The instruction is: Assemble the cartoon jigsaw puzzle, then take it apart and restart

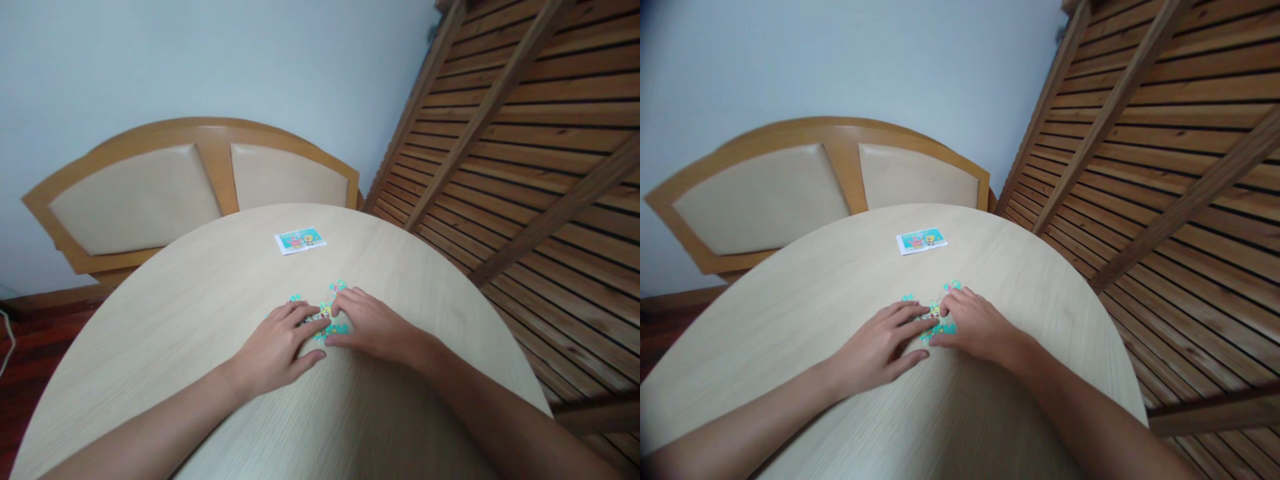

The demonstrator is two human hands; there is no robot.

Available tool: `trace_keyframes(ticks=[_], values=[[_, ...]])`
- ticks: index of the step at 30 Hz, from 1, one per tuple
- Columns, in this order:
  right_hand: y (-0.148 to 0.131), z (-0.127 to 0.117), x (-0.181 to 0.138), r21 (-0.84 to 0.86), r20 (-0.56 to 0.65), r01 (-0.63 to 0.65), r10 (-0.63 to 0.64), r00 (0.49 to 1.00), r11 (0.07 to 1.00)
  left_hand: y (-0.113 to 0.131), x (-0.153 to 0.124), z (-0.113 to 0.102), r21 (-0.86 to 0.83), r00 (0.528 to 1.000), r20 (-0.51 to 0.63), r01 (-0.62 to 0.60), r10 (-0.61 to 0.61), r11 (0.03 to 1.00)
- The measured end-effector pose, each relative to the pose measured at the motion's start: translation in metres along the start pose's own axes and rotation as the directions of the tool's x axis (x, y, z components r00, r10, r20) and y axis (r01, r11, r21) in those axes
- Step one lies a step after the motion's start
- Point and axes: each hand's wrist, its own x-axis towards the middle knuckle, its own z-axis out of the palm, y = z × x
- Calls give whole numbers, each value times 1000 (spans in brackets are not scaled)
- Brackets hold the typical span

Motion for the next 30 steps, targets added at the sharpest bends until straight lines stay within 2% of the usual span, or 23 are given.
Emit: trace_keyframes(ticks=[6,8,14,20,30], values=[[-1,-6,-3,-4,-1,-99,99,995,995,-3,0,-1,88,992,-53,117,-113,989],[1,-9,-5,32,13,-97,97,995,995,-4,-1,-1,98,988,-77,138,-130,986],[6,-3,-4,162,16,-39,37,999,986,-2,-1,1,38,996,-53,80,-78,996],[6,-2,-4,161,-10,-87,90,996,983,0,0,2,-24,993,-62,100,-102,995],[11,4,-3,199,0,-24,24,1000,980,-1,0,6,-118,996,-55,62,-69,991]])
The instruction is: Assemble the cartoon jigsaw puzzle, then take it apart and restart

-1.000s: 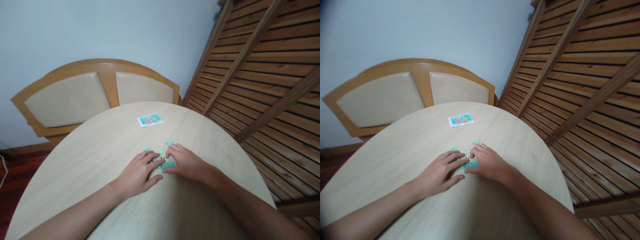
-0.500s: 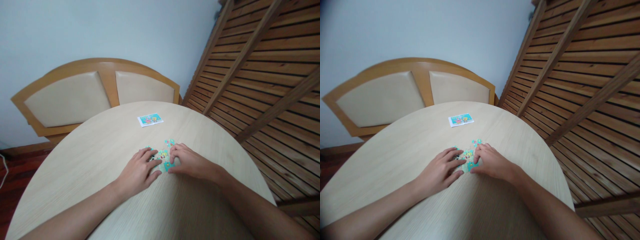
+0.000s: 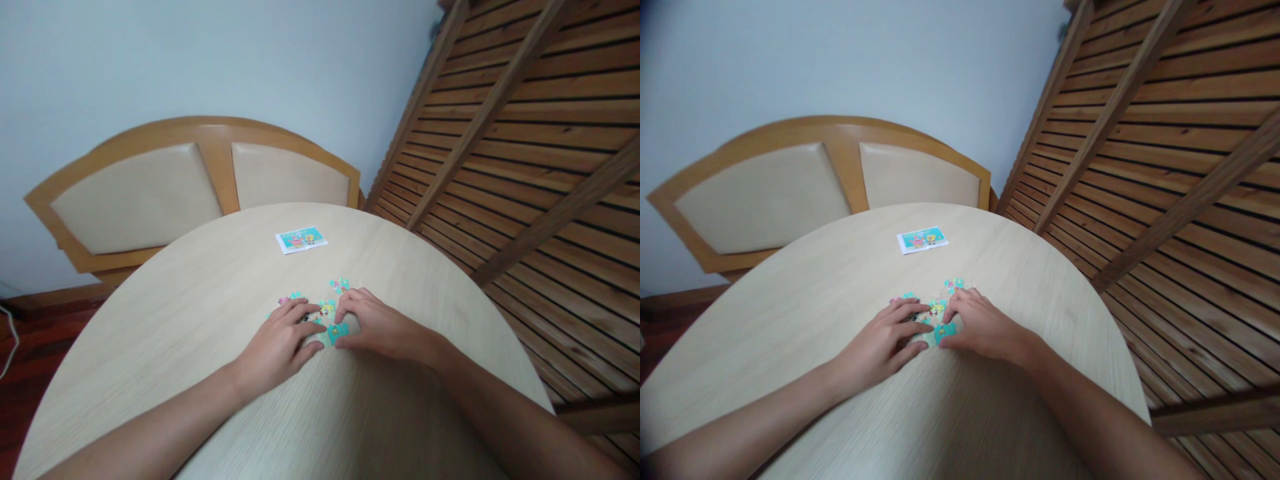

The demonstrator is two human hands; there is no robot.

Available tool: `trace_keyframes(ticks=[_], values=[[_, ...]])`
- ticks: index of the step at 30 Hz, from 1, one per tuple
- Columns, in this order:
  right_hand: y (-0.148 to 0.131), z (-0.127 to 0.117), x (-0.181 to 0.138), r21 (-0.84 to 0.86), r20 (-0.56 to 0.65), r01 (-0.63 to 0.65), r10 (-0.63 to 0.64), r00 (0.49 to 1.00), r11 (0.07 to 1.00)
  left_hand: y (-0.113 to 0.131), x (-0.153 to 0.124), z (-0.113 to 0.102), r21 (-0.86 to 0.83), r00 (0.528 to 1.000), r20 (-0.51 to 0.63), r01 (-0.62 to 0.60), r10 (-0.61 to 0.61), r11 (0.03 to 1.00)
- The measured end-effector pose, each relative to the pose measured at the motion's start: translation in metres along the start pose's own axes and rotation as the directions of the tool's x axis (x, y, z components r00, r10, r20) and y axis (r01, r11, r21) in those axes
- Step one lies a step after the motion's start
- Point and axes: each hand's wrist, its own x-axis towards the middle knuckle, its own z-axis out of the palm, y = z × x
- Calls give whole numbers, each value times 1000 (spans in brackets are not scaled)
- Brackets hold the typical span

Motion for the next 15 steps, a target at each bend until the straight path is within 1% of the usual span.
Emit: trace_keyframes(ticks=[6,11,15], values=[[-3,0,1,19,34,19,-19,999,1000,0,1,3,-60,1000,-19,18,-19,998],[-5,-1,1,1,16,-23,23,1000,1000,1,0,1,-92,999,-19,31,-33,995],[-6,-2,0,13,43,-4,3,999,1000,1,0,1,-142,999,-23,31,-35,989]])
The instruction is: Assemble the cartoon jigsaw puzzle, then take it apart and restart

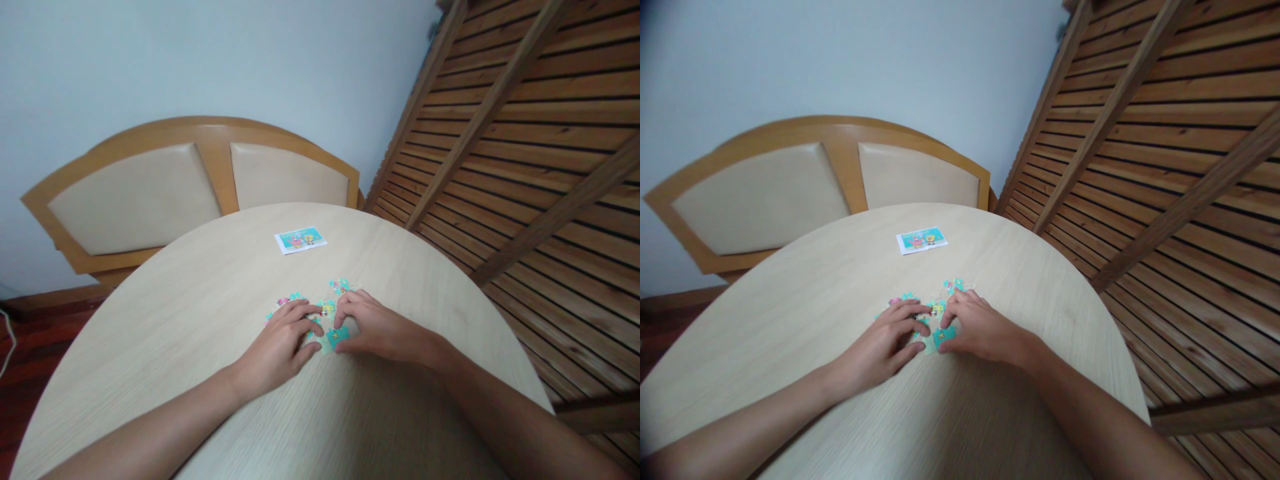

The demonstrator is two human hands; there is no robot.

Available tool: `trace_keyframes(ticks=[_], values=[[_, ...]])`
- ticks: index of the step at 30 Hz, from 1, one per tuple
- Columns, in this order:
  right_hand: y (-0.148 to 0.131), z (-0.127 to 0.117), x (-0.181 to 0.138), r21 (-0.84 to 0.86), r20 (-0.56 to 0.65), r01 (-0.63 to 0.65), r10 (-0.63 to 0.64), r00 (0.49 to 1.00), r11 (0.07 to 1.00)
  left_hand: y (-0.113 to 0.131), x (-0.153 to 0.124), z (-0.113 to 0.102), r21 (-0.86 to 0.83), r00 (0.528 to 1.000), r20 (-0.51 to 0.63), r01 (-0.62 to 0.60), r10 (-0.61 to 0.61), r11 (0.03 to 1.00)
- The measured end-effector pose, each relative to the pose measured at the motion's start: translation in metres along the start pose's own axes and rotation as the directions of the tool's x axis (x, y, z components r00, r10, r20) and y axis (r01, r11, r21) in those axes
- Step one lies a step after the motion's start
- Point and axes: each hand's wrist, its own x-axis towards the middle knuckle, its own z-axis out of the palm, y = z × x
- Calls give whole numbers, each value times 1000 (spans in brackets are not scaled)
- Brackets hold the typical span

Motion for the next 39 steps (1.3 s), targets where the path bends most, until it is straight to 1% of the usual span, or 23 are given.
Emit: trace_keyframes(ticks=[5,11,20,26,28,31,33,36,39], values=[[-4,-3,0,13,36,19,-19,999,1000,0,-1,1,-30,1000,-5,-4,4,1000],[-8,-5,0,-5,55,6,-5,998,1000,2,-3,1,19,1000,1,20,-20,1000],[-5,-4,-2,23,55,63,-64,996,998,6,-3,3,31,999,-24,43,-42,999],[-9,-5,0,19,49,95,-96,994,995,9,-4,5,-40,998,-38,40,-42,998],[-10,-5,1,25,50,86,-87,995,996,9,-4,5,-72,998,-42,38,-41,997],[-11,-3,2,37,46,64,-66,997,997,9,-4,7,-98,994,-56,84,-90,992],[-11,-1,3,41,47,82,-84,995,996,9,-4,7,-105,991,-70,105,-113,989],[-11,1,5,91,28,106,-109,994,990,9,-3,6,-125,992,-86,80,-91,989],[-11,4,8,212,-57,86,-75,996,974,9,-1,2,-184,985,-117,100,-123,978]])
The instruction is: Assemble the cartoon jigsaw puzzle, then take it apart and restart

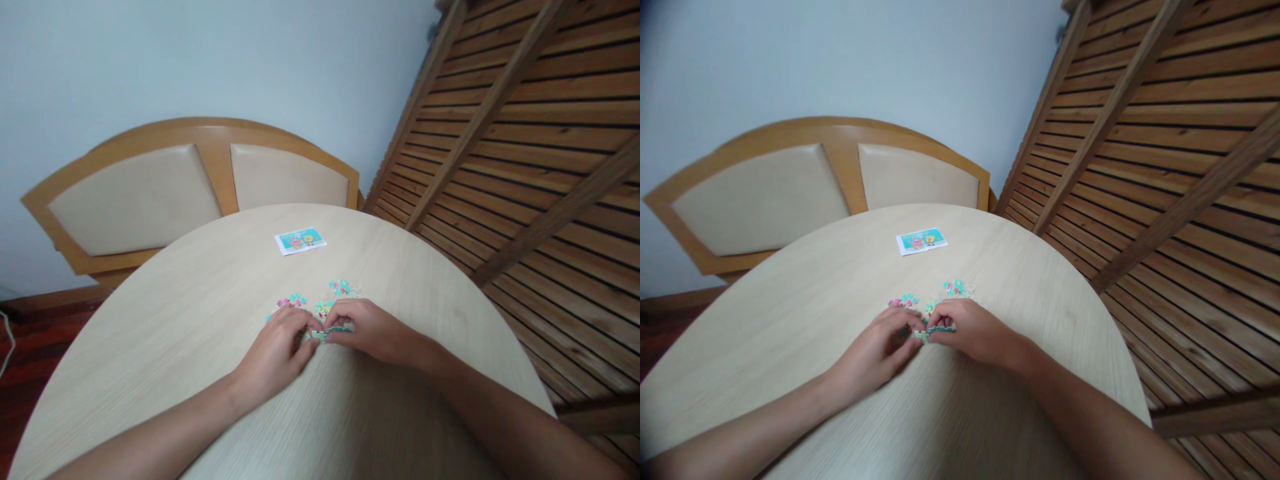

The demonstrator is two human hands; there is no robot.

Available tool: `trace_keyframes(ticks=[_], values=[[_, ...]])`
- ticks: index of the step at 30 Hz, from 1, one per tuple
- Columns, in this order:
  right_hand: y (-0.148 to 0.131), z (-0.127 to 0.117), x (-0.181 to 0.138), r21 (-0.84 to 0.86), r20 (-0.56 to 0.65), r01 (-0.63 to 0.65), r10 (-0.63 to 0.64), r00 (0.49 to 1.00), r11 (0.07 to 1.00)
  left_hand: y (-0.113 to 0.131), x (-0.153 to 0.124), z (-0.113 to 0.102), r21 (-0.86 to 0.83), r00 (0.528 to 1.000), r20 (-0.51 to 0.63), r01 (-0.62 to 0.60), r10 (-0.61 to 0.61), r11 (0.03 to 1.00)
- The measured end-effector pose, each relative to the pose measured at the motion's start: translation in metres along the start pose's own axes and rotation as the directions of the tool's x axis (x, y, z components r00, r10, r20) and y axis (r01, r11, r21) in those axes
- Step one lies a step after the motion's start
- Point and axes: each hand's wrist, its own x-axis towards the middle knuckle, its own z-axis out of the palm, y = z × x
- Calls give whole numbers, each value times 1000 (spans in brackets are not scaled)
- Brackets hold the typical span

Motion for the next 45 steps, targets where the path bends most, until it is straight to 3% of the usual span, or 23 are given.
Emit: trace_keyframes(ticks=[4,11,23,29,36,45], values=[[3,6,3,223,-92,-82,105,990,971,0,3,-4,-73,996,-59,56,-60,996],[11,18,7,511,-63,-137,196,979,849,-6,6,-6,-34,990,-91,102,-104,994],[8,20,12,585,-119,-133,247,962,800,-5,7,-7,-181,979,-29,193,-202,964],[9,20,12,598,-95,-155,261,961,786,-11,6,-7,-125,985,-126,100,-116,987],[7,22,11,665,-26,-220,317,948,713,-4,7,-8,-99,996,-78,36,-44,994],[3,28,13,649,-150,-125,288,946,750,1,7,-7,-153,988,-11,153,-156,976]])
